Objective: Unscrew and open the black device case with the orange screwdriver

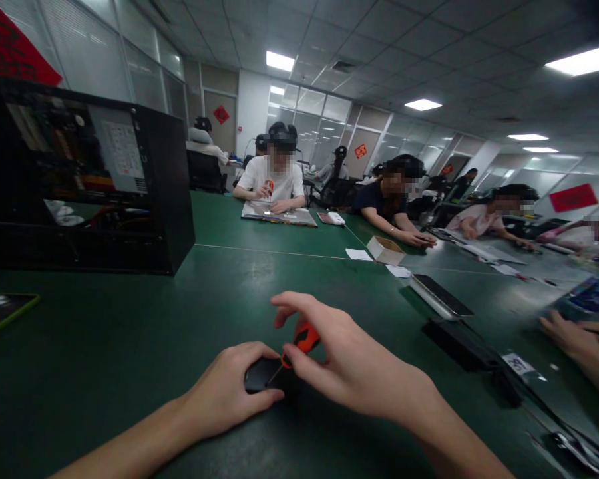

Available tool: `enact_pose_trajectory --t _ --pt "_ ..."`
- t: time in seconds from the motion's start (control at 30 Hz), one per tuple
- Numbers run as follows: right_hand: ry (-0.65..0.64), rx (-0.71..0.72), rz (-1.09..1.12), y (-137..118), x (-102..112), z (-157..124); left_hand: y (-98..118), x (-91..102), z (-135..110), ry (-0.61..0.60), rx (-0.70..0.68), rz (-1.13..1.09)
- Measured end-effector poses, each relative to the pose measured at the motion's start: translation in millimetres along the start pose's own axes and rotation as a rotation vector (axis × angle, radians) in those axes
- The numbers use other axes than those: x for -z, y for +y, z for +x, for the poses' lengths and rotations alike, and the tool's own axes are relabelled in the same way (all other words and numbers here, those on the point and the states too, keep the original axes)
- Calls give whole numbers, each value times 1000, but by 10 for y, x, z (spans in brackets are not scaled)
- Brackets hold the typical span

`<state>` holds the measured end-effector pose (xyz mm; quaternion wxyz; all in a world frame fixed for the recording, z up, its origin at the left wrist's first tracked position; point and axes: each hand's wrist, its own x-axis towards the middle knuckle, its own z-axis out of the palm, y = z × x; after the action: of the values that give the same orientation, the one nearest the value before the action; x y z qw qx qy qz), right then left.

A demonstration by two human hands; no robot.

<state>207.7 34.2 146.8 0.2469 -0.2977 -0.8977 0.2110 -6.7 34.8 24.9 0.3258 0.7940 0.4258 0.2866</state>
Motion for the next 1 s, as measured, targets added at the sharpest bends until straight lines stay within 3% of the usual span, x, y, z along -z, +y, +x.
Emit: enact_pose_trajectory --t 0.33,0.53,0.77,0.87,1.0 --pt "-33 32 44 -7 6 -10 15 9 7 -9 3 3" --pt "-135 78 59 -62 129 -12 -15 -2 1 5 -31 14" --pt "-238 -90 -168 -34 313 -79 3 23 3 -23 -72 60" --pt "-317 -126 -227 68 502 -153 -4 34 6 -28 -94 72" --pt "-289 -234 -268 180 746 -273 -27 39 9 -32 -95 75"
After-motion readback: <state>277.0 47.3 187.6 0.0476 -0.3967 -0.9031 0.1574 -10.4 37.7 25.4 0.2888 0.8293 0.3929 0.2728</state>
